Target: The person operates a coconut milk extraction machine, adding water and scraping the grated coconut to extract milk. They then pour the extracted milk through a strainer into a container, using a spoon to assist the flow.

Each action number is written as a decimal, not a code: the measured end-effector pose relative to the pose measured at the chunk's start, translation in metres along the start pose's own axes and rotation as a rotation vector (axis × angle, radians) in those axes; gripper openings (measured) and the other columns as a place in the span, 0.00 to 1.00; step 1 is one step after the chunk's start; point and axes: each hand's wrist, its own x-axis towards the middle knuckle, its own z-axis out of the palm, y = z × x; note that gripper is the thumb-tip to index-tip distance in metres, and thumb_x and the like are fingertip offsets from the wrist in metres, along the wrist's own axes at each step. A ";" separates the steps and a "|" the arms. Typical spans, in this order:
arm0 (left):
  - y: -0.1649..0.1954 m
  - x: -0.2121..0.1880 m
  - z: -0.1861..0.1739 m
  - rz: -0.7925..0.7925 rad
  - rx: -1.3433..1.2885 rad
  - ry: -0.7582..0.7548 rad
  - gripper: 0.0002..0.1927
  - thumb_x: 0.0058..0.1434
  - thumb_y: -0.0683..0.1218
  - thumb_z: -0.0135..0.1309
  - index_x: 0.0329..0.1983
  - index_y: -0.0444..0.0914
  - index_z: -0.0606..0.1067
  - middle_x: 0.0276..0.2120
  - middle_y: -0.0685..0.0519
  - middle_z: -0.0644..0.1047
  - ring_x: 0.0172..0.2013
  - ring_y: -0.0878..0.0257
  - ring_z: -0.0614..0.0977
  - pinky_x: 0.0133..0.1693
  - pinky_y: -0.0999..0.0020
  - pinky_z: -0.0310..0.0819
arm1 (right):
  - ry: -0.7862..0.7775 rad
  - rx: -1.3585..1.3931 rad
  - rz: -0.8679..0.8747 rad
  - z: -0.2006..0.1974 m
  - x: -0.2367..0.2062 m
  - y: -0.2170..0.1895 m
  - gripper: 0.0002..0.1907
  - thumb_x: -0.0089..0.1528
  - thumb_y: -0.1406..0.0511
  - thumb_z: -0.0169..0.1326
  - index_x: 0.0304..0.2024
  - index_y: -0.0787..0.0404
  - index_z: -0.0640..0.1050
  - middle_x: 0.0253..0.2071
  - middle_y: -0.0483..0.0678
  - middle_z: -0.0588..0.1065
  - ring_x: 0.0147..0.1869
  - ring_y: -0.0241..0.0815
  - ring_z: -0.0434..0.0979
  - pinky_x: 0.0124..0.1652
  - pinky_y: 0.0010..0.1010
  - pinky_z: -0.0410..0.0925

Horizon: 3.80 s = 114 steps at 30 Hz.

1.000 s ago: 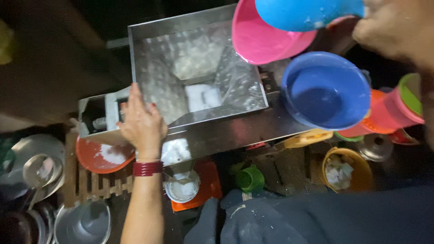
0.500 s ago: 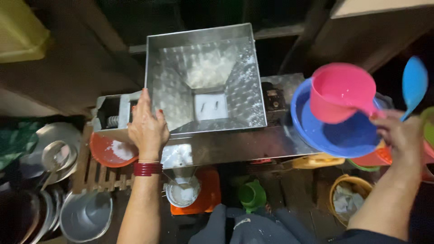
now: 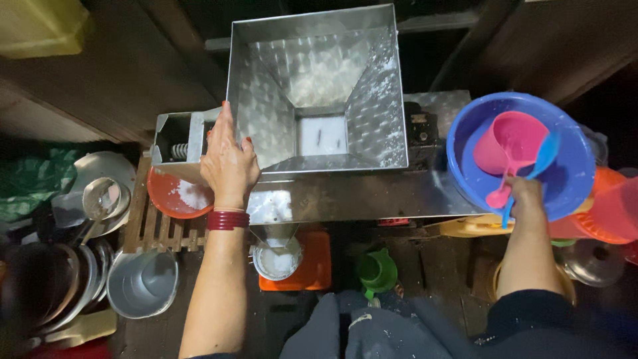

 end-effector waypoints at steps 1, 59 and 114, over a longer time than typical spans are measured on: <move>-0.001 -0.001 0.001 0.017 -0.002 0.007 0.43 0.58 0.43 0.57 0.77 0.46 0.56 0.67 0.52 0.70 0.60 0.46 0.75 0.50 0.49 0.75 | -0.006 -0.080 -0.023 0.002 -0.002 -0.002 0.09 0.64 0.66 0.60 0.46 0.63 0.80 0.37 0.46 0.77 0.35 0.40 0.76 0.35 0.40 0.69; 0.005 0.001 -0.003 -0.117 -0.034 -0.012 0.43 0.58 0.46 0.55 0.77 0.48 0.55 0.67 0.52 0.68 0.59 0.49 0.75 0.50 0.35 0.69 | -0.498 -1.842 -1.074 0.366 -0.245 -0.160 0.16 0.61 0.61 0.53 0.47 0.57 0.85 0.50 0.55 0.82 0.54 0.55 0.83 0.48 0.46 0.75; 0.002 0.016 -0.002 0.046 -0.084 -0.140 0.40 0.70 0.61 0.47 0.79 0.44 0.49 0.77 0.39 0.47 0.75 0.39 0.53 0.63 0.29 0.56 | -0.729 -1.898 -0.800 0.353 -0.247 -0.161 0.17 0.59 0.56 0.54 0.42 0.59 0.85 0.40 0.59 0.84 0.45 0.57 0.86 0.44 0.48 0.74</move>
